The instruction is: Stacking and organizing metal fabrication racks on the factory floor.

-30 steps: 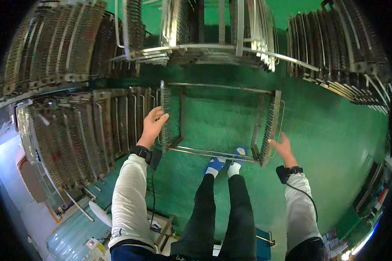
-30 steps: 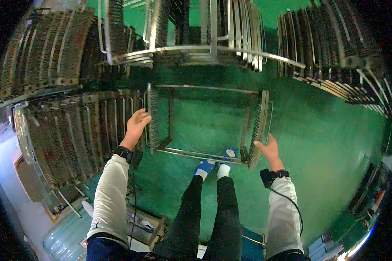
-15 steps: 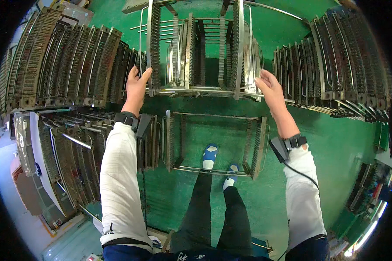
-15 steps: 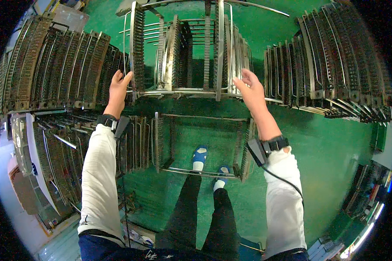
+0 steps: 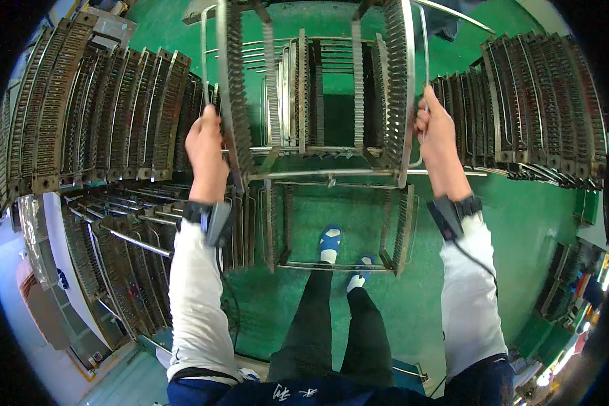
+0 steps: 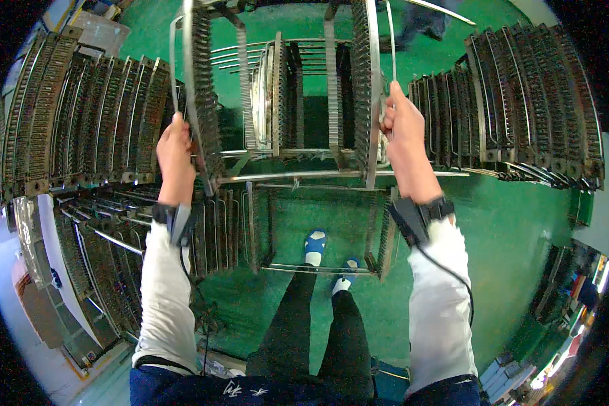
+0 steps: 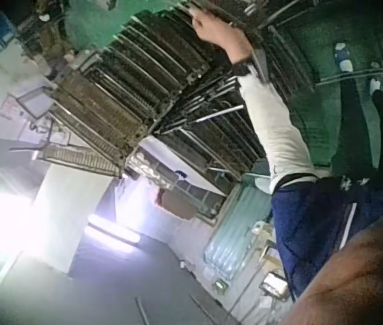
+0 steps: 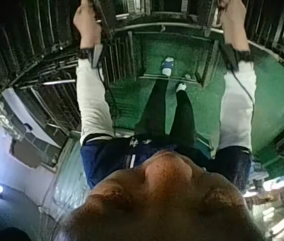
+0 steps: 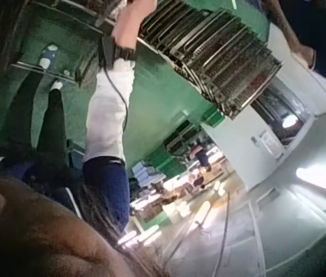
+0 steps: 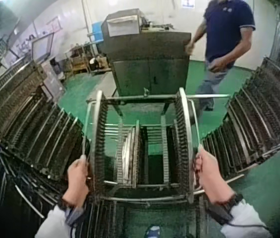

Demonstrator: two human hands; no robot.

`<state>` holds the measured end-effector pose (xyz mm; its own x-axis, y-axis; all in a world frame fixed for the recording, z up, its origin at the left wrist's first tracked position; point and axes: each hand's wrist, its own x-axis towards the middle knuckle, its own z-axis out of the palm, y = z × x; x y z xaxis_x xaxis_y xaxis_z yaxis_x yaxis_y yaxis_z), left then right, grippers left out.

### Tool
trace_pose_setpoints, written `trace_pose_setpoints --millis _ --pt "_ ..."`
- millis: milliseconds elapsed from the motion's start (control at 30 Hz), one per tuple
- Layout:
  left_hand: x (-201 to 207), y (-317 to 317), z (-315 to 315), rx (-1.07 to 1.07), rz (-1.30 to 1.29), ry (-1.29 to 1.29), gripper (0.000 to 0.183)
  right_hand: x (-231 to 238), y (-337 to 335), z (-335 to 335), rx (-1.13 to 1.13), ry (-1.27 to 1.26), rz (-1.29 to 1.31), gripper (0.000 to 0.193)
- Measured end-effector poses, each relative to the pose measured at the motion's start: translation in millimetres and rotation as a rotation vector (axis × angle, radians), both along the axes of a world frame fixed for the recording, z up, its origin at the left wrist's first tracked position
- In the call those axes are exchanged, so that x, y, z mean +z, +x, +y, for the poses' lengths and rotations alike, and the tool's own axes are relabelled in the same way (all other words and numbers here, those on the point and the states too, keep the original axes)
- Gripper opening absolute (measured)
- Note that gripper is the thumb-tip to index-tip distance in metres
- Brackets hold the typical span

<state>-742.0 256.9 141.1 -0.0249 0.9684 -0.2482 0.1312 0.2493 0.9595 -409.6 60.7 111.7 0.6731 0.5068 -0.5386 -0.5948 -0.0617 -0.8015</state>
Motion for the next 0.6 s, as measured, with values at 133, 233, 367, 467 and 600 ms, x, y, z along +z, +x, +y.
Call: trace_pose_setpoints --millis 133,233,367,467,600 --pt "41.2 -39.3 -79.1 0.148 -0.062 -0.005 0.03 65.1 -52.7 -80.2 0.098 0.121 -0.067 0.029" --pt "47.5 -81.2 -156.5 0.076 0.05 -0.107 0.039 76.5 -86.4 -172.4 0.12 0.029 -0.098 0.027" --pt "14.1 -121.4 -245.3 0.089 0.194 -0.155 0.044 45.2 -133.3 -268.7 -0.004 -0.192 0.066 0.032" --pt "-41.3 -135.9 -289.4 0.05 0.221 -0.322 0.042 -15.1 -158.0 -315.1 -0.121 -0.368 0.093 0.04" --pt "-140.9 -172.4 -306.6 0.039 0.327 -0.37 0.046 -111.3 -164.8 -355.7 -0.097 -0.573 0.093 0.045"
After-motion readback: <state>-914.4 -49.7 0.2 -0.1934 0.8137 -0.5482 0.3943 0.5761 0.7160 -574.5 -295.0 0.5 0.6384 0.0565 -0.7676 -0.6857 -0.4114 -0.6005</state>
